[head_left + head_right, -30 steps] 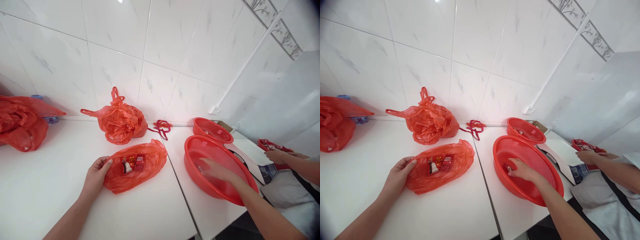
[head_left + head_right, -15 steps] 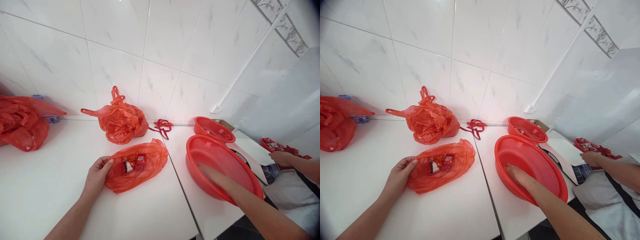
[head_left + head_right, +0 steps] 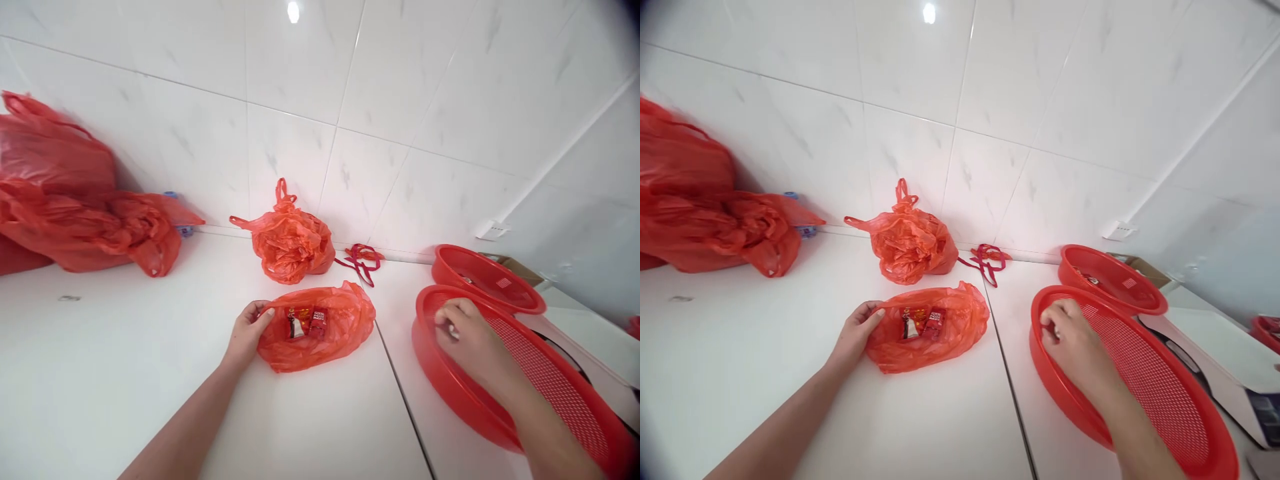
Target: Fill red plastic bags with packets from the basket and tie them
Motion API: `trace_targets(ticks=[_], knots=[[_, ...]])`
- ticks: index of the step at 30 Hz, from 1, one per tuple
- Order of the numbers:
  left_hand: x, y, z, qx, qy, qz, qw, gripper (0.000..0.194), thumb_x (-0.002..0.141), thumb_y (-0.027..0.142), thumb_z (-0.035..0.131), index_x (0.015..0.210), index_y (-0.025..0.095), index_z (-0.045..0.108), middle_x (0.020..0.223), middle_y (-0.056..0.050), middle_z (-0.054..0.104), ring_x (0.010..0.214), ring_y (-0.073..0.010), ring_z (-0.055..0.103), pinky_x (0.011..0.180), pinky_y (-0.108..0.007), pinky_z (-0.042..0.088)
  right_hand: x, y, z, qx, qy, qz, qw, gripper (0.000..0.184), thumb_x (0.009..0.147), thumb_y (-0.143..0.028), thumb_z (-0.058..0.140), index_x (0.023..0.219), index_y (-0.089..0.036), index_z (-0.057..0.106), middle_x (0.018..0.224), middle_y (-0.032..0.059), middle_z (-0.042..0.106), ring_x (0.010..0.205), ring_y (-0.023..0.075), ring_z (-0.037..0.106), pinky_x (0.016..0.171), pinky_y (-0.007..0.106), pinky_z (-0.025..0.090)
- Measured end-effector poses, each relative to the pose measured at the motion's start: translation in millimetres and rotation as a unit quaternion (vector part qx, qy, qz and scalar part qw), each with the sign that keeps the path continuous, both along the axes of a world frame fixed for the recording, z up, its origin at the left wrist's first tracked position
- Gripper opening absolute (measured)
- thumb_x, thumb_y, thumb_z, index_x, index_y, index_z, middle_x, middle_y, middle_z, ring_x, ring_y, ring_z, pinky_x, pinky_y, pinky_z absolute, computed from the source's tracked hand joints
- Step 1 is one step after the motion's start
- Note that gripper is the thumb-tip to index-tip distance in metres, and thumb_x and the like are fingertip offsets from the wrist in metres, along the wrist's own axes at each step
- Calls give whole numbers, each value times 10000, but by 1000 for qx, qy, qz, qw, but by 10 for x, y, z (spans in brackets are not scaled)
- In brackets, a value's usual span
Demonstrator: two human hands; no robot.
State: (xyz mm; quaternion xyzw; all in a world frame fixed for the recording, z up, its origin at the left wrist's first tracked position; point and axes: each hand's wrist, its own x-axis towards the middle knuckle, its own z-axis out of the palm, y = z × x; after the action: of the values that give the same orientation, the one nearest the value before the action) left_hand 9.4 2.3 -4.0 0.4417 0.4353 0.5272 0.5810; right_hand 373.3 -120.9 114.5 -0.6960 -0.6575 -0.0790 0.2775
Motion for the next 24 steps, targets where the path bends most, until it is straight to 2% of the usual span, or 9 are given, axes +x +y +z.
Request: trace_targets(ticks=[2,5,9,11,13,16,18,20,24], knots=[[-4,-4,-6,3,-2,-3,1000,386,692,481,669,932,192,578,854,-30,681,683,-161,638,633,-273,499,-413,30,-22,-41,18,89,995,78,749,-185,484,747,-256,517,914,49,519,699,155,538,585,284,470],[-11,-10,-15,6,4,1,1000,402,688,483,667,939,181,578,876,-49,679,698,-172,640,647,-286,504,-1038,155,-188,-77,56,212,973,177,747,-82,433,777,-244,496,940,36,501,722,137,528,625,270,476],[-12,-12,-22,17,6,7,1000,404,692,479,659,942,173,574,862,-50,667,689,-166,632,649,-287,506,-1575,538,-533,-86,101,277,952,226,730,-19,413,781,-228,484,933,24,474,751,123,530,652,249,483],[-10,-8,-27,21,-3,7,1000,386,694,466,660,934,175,577,864,-46,662,694,-163,629,656,-288,506,-1691,756,-719,-81,121,269,952,227,728,-22,430,803,-226,496,933,21,475,743,122,537,667,254,494],[-8,-1,-37,24,-11,5,1000,368,694,452,664,925,179,581,881,-44,659,706,-162,629,664,-288,505,-1740,930,-898,-60,139,237,960,298,725,-45,483,955,-232,515,1028,38,486,812,140,559,733,283,509],[-4,13,-54,25,-17,0,1000,344,705,437,659,926,185,583,900,-38,657,720,-157,628,667,-283,503,-1747,1061,-1123,-12,140,172,975,592,715,-129,597,1258,-237,388,1273,91,419,1137,222,484,936,369,458],[-2,23,-62,28,-17,-3,999,336,710,427,657,934,187,582,905,-36,654,727,-154,627,669,-281,503,-1730,1080,-1224,3,120,141,983,671,724,-205,632,1322,-235,332,1346,107,372,1263,259,373,1020,420,390],[1,37,-65,31,-17,-6,999,338,705,420,660,941,192,581,923,-35,655,737,-157,629,674,-287,507,-1707,1078,-1278,6,99,121,988,639,737,-259,631,1313,-229,358,1332,115,384,1261,273,370,1032,444,369],[2,91,-70,36,-12,-3,999,337,682,394,666,948,209,573,971,-27,654,763,-158,636,682,-290,509,-1675,1088,-1293,7,88,96,991,521,737,-291,625,1228,-225,461,1231,111,438,1173,274,439,984,438,408]])
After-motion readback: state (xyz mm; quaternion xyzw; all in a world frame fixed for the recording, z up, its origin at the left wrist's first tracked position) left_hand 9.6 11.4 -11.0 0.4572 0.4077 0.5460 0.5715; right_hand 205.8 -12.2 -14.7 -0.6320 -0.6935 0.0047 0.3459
